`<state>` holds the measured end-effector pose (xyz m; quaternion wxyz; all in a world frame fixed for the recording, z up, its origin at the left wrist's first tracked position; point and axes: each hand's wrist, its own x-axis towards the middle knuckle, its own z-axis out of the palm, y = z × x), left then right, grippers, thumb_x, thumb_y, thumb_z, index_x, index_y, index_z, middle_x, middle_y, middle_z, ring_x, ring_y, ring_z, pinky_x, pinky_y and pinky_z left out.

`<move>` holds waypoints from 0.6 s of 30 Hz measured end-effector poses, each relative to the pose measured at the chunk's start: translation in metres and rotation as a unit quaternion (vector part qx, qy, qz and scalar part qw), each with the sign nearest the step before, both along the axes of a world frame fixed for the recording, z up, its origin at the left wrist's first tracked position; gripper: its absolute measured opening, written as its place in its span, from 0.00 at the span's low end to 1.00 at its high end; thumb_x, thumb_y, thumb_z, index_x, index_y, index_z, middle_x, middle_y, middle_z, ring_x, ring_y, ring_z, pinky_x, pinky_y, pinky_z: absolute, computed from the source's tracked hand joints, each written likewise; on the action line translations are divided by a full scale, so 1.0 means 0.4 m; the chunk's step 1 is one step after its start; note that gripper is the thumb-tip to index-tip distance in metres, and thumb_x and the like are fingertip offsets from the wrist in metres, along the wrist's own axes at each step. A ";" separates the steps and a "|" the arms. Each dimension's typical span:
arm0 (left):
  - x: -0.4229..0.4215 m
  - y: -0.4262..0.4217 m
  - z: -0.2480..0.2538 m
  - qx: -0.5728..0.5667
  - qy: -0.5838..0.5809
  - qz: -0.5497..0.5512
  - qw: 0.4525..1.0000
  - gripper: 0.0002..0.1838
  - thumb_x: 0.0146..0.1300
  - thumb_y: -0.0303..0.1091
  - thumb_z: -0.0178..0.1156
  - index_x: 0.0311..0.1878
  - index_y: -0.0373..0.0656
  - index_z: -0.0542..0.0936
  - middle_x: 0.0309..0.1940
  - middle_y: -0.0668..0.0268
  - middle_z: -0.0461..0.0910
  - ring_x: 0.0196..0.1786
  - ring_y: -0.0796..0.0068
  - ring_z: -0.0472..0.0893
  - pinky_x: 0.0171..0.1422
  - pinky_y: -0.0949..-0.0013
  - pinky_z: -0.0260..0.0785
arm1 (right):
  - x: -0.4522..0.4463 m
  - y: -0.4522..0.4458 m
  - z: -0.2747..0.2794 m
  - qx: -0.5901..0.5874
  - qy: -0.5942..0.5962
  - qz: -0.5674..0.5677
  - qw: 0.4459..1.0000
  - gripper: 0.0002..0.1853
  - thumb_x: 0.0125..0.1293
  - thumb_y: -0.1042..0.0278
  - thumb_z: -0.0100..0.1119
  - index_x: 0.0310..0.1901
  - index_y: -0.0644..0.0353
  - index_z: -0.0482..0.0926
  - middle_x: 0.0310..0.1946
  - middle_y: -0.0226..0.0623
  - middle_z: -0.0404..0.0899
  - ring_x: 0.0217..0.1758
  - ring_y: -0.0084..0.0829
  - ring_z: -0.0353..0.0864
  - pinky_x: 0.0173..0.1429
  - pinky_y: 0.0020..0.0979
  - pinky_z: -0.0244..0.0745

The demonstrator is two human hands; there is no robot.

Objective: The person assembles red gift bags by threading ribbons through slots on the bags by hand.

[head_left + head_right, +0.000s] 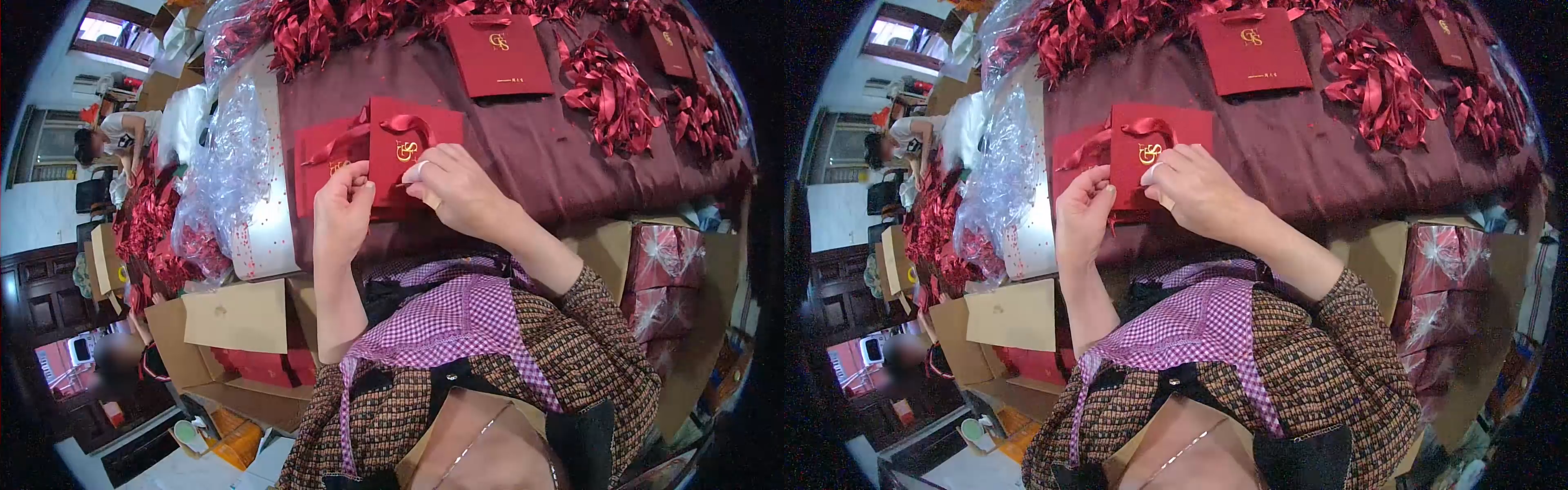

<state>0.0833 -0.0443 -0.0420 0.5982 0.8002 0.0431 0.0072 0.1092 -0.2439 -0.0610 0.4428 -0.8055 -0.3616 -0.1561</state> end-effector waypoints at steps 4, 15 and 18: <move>-0.004 -0.008 0.006 0.017 -0.005 -0.003 1.000 0.13 0.62 0.21 0.58 0.50 0.32 0.79 0.34 0.71 0.79 0.36 0.85 0.74 0.42 0.78 0.69 | 0.001 0.022 -0.007 -0.009 0.024 -0.013 1.000 0.07 0.57 0.70 0.63 0.35 0.59 0.76 0.33 0.40 0.75 0.40 0.44 0.75 0.48 0.44 0.69; -0.016 -0.017 0.019 0.050 -0.020 -0.006 0.999 0.13 0.61 0.20 0.59 0.49 0.33 0.79 0.35 0.66 0.80 0.35 0.82 0.76 0.43 0.76 0.71 | 0.016 0.040 0.000 -0.013 0.020 -0.021 0.999 0.06 0.56 0.72 0.63 0.32 0.61 0.75 0.30 0.41 0.76 0.38 0.44 0.75 0.47 0.40 0.69; -0.020 -0.023 0.023 0.061 -0.019 -0.005 0.998 0.14 0.61 0.19 0.58 0.51 0.33 0.79 0.37 0.71 0.78 0.36 0.86 0.73 0.42 0.80 0.67 | 0.022 0.040 0.001 -0.012 0.028 -0.011 0.999 0.06 0.55 0.73 0.62 0.31 0.61 0.74 0.30 0.41 0.76 0.37 0.45 0.76 0.46 0.41 0.69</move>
